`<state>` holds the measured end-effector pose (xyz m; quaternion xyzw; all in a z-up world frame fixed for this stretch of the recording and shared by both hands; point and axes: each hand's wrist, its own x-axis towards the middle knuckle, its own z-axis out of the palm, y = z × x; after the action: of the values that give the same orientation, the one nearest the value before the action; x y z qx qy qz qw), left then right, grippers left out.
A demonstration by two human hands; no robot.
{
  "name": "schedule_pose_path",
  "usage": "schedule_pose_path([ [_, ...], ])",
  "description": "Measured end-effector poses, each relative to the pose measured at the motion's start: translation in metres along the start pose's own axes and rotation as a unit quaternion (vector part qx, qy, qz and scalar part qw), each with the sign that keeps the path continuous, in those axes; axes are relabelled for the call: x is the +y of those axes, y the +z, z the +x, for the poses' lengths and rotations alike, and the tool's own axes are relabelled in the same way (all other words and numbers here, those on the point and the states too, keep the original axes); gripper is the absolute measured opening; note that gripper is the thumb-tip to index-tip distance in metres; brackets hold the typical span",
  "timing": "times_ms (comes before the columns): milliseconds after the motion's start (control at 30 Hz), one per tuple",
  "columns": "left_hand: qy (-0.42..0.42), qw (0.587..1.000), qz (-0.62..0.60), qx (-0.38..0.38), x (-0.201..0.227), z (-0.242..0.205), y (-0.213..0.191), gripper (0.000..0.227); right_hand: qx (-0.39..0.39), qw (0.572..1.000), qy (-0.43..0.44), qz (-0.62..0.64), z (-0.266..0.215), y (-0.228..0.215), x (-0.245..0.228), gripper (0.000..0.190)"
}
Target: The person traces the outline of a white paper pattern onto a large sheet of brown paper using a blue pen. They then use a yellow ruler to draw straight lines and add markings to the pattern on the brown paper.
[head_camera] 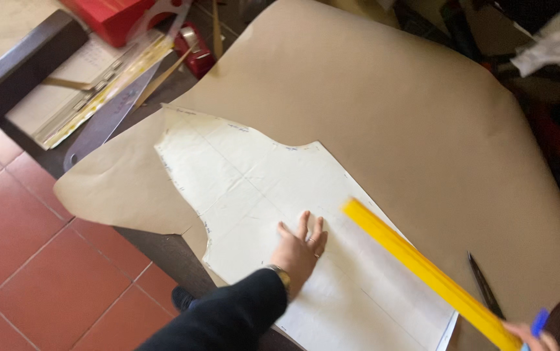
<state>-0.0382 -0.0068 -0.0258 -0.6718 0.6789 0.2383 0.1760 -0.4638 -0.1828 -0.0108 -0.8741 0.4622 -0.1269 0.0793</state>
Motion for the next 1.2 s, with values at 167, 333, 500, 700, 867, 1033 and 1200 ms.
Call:
schedule_pose_path([
  [167, -0.077, 0.996, 0.036, -0.018, 0.05, 0.063, 0.055, 0.067, -0.065, 0.967, -0.217, 0.116, 0.121, 0.012, -0.192, 0.05],
  [333, -0.057, 0.971, 0.217, -0.081, 0.04, 0.024, 0.01, 0.12, -0.181, 0.841, -0.488, 0.148, 0.186, 0.066, -0.347, 0.051],
  [500, -0.064, 0.983, 0.166, -0.033, 0.044, 0.044, 0.03, 0.152, -0.304, 0.751, -0.566, 0.156, 0.193, 0.128, -0.388, 0.055],
  [700, -0.057, 0.994, 0.09, -0.034, 0.037, 0.054, 0.034, 0.169, -0.315, 0.747, -0.572, 0.125, 0.205, 0.147, -0.371, 0.063],
  [867, 0.012, 0.993, 0.052, -0.101, 0.018, 0.034, 0.014, 0.156, -0.094, 0.855, -0.443, 0.252, 0.202, 0.152, -0.349, 0.032],
  [1033, -0.007, 0.997, -0.057, -0.06, 0.02, 0.039, 0.028, 0.132, -0.048, 0.885, -0.383, 0.26, 0.2, 0.174, -0.331, 0.035],
  [1200, -0.07, 0.971, -0.173, 0.152, 0.01, -0.006, 0.05, 0.053, 0.007, 0.895, -0.39, 0.218, 0.197, 0.177, -0.33, 0.036],
])
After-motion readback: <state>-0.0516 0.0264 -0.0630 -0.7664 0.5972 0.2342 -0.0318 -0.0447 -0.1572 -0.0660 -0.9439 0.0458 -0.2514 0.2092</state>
